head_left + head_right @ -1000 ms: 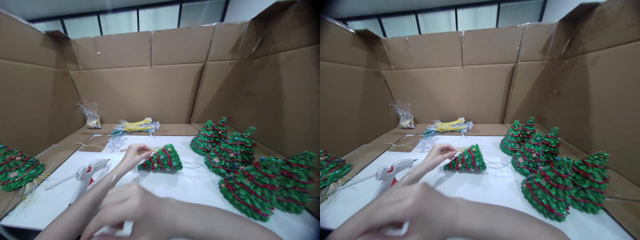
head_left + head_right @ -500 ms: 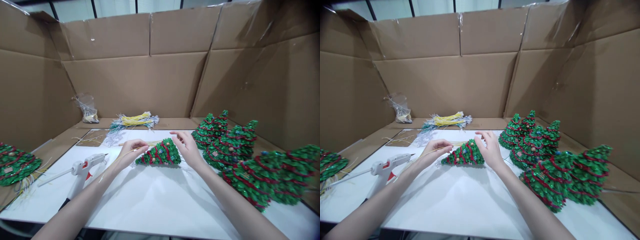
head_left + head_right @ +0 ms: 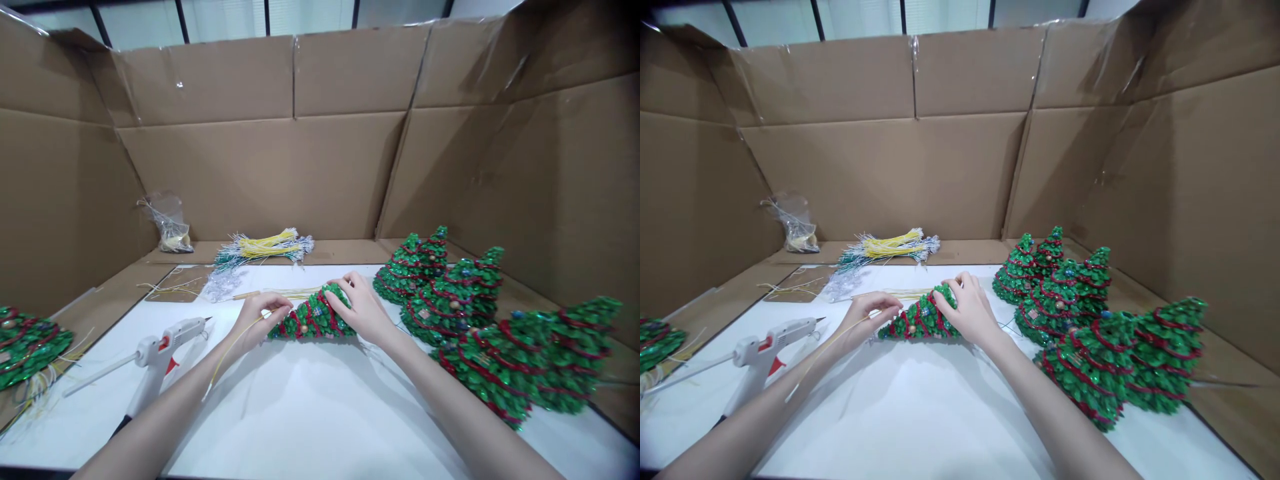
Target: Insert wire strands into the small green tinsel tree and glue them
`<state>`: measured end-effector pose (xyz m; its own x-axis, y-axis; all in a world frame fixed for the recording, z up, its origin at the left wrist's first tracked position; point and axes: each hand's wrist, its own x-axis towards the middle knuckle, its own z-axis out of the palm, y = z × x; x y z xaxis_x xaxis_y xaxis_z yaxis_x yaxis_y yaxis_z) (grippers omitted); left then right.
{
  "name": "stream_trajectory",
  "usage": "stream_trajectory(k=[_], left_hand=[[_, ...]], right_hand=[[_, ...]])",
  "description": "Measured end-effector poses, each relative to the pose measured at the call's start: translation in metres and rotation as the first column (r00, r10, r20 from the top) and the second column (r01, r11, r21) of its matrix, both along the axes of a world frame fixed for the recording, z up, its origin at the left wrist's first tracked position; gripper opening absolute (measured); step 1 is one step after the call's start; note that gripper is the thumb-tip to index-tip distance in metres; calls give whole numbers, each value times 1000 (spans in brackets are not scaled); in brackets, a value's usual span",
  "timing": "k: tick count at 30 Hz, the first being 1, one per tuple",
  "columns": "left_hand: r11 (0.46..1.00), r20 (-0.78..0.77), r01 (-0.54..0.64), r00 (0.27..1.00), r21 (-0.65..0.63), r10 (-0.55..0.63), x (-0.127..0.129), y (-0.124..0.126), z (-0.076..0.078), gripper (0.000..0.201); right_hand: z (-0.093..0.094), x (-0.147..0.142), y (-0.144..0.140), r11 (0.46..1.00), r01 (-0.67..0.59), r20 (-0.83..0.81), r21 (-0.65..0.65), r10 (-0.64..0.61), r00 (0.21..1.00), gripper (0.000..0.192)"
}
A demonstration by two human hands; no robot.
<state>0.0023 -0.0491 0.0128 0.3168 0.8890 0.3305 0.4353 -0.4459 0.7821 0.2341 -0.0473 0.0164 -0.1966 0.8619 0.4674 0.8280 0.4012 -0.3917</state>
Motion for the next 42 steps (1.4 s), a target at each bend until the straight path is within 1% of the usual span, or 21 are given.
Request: stream_trajectory(k=[8,16,21,25,30,35,42], left_hand=[[1000,-32,-15,999,-9,15,1,0,1,14],[1000,10,-7,1000,-18,7,1,-2,5,18],[1000,-5,-19,1000,-9,19,1,0,0,16],[1000,28,-3,1000,-9,3,0,3,-6,19],[1000,46,-15,999,-23,16,-1,2,-5,15],[1000,41,22,999,2,-22,0,-1,-2,13],[995,-8,61,998,81,-60,0,-2,-4,14]], right_hand=[[1,1,-1,1000,-9,17,2,9,1000,33],[1,0,0,1000,-6,11,-7,6,1000,34],[-1,1,0,1000,-10,-9,-18,10,1000,36],[-4,3,2,999,-21,-61,-48,18,998,39],[-10,6,8,992,-58,-196,-113,35,980,42],[-17,6,11,986,-57,-260,-154,15,965,45],[-19,6,12,987,-62,-222,-150,28,975,42]])
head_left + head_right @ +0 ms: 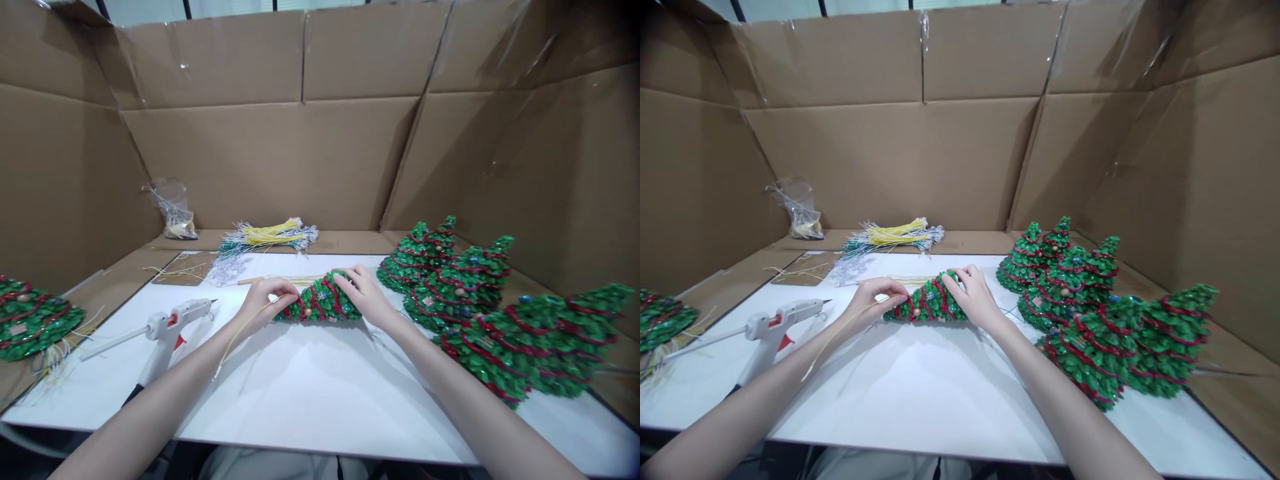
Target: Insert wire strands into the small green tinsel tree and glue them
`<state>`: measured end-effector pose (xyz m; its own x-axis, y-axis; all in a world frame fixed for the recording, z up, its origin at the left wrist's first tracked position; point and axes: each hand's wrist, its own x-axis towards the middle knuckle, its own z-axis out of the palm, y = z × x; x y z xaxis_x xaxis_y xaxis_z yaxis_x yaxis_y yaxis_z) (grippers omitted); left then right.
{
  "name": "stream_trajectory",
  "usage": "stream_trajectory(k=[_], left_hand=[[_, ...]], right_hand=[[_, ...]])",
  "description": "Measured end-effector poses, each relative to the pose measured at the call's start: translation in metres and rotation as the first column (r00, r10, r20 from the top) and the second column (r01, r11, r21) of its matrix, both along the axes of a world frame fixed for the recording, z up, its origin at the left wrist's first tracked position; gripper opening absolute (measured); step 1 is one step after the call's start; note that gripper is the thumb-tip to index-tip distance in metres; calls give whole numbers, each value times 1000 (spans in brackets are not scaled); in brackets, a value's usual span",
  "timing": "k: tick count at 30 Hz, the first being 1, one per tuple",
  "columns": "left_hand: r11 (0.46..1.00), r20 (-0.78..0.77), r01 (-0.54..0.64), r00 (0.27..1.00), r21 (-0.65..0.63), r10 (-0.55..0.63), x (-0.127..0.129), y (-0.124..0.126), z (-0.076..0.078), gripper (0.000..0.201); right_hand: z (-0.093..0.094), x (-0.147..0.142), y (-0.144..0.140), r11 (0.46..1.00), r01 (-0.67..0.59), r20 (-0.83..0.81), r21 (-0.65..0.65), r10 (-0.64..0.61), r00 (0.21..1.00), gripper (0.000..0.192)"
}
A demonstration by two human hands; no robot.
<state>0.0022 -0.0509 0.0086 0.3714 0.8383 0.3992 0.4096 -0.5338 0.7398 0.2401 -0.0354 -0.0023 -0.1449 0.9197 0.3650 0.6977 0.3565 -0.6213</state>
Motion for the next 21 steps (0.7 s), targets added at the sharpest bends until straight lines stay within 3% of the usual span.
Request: stream_trajectory(k=[6,21], left_hand=[[996,25,31,999,88,-33,1,0,-1,16],[998,25,-38,999,43,37,2,-1,-2,16]], right_hand=[[-1,0,-1,999,-7,0,40,7,1000,39],[0,-1,-2,999,-16,-7,32,16,1000,40]])
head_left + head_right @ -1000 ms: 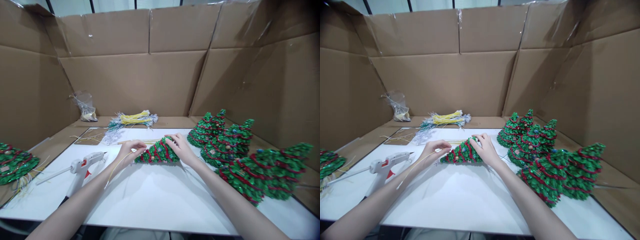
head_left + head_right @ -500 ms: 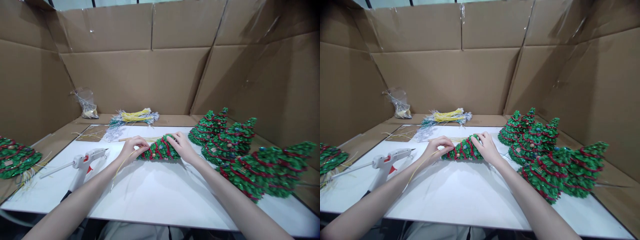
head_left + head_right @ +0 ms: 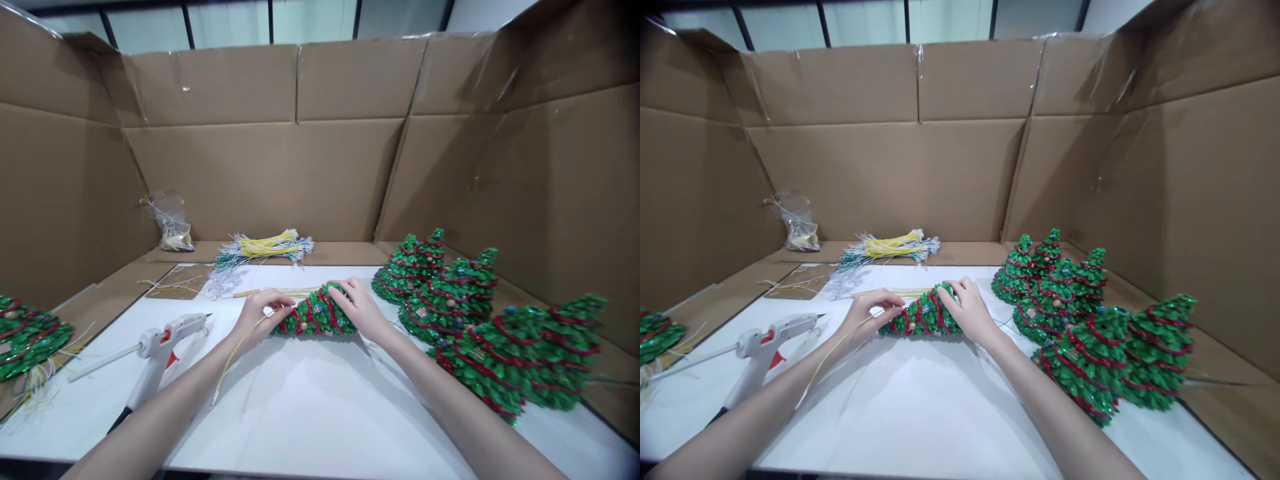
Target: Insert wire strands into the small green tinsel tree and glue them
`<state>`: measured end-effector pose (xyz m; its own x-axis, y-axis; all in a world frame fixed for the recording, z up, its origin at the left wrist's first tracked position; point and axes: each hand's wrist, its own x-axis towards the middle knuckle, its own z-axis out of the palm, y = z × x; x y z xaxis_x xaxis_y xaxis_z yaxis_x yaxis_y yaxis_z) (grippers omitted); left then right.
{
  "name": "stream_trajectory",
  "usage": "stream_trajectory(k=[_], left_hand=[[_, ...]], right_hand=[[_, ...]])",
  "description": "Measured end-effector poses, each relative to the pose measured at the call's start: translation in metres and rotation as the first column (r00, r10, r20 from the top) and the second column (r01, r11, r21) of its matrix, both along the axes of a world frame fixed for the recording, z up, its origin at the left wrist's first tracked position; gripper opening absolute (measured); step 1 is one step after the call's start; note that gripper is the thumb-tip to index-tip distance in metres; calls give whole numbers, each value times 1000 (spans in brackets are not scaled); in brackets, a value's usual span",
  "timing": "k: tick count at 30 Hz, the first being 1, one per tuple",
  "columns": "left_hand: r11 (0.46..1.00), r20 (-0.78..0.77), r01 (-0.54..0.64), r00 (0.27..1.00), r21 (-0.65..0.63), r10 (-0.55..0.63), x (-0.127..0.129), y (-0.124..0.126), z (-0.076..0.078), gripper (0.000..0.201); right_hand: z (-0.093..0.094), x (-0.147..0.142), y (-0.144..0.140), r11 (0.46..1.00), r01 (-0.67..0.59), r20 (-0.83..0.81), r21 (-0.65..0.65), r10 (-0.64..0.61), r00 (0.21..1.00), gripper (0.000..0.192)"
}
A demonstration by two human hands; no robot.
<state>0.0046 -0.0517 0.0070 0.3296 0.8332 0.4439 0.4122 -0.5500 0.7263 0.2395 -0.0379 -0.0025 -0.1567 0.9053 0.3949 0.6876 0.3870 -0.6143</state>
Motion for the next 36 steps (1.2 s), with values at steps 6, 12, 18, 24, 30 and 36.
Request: stream_trajectory(k=[6,12,18,24,30,36], left_hand=[[1000,8,-20,1000,4,20,1,-1,1,17],[1000,16,0,1000,26,-1,0,0,-2,18],[1000,14,-4,1000,7,4,0,-1,-2,17],[1000,32,-11,999,21,11,2,-1,-1,16],[1000,18,-17,1000,7,17,2,-3,0,14],[999,32,-36,999,0,36,2,-3,0,14]], right_hand=[[3,-2,-2,1000,0,3,-10,0,1000,40],[2,-2,-1,1000,5,10,20,-6,1000,38],[3,-2,-2,1000,4,3,-3,-4,1000,37],[3,-2,-3,1000,-4,-17,-2,3,1000,36],[4,-2,-3,1000,-9,-3,14,9,1000,35],[3,-1,-2,1000,-11,0,-18,11,1000,37]])
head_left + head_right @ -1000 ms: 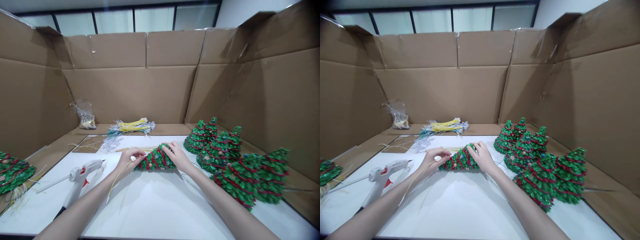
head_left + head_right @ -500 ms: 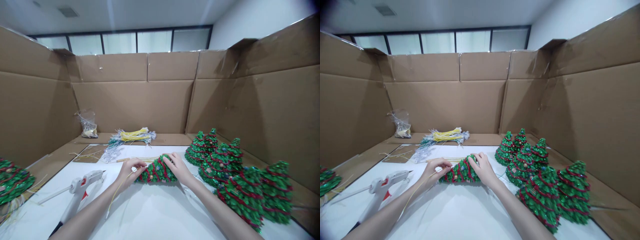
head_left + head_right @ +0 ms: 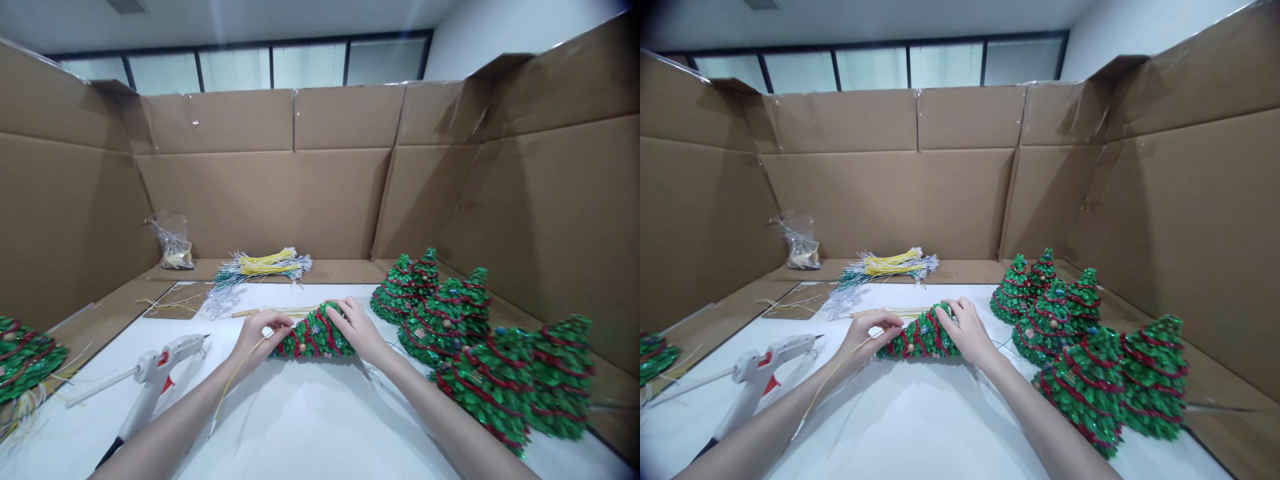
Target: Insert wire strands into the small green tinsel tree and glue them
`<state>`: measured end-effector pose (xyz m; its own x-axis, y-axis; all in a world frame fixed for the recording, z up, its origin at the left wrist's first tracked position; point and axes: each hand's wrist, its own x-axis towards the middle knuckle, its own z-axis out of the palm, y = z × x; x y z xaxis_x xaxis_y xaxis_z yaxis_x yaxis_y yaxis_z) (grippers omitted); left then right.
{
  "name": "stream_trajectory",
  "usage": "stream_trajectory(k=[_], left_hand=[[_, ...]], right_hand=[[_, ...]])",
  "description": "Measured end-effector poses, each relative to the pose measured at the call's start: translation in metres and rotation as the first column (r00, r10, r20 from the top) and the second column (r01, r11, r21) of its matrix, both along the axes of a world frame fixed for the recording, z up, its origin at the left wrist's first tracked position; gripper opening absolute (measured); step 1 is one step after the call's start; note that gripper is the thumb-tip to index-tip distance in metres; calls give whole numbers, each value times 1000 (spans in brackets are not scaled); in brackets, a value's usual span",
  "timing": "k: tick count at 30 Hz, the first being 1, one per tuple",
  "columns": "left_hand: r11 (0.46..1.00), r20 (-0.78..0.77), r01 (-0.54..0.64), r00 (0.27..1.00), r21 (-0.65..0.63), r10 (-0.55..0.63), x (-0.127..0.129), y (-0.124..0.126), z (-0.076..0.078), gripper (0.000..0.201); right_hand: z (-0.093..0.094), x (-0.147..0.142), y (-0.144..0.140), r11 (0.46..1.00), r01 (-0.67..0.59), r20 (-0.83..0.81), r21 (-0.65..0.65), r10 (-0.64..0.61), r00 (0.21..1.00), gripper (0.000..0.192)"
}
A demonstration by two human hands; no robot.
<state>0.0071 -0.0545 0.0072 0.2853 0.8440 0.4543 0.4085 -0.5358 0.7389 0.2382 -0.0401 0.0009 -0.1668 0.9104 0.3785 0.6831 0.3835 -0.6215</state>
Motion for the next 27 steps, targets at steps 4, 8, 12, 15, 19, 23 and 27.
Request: stream_trajectory(k=[4,8,12,15,19,23,27], left_hand=[[1000,-2,-1,1000,17,1,-1,2,-3,13],[1000,-10,6,1000,15,-6,0,3,-1,12],[1000,-26,10,1000,16,-10,0,2,0,12],[1000,-13,8,1000,29,-8,0,2,0,12],[999,-10,5,1000,34,-5,1,2,0,12],[999,-11,-8,1000,35,9,1,1,-1,11],[999,-13,15,1000,33,-15,-1,1,-2,11]], right_hand=[[0,0,0,1000,0,4,4,0,1000,34],[-1,-2,-1,999,15,0,31,-15,1000,33],[-2,-3,-3,998,27,1,54,-27,1000,33],[-3,-3,-4,998,38,3,57,-38,999,33],[-3,-3,-5,999,36,-13,34,-36,999,32],[-3,-2,-6,998,7,-24,62,-6,1000,31],[-3,-1,-7,996,-8,-13,89,9,1000,29]])
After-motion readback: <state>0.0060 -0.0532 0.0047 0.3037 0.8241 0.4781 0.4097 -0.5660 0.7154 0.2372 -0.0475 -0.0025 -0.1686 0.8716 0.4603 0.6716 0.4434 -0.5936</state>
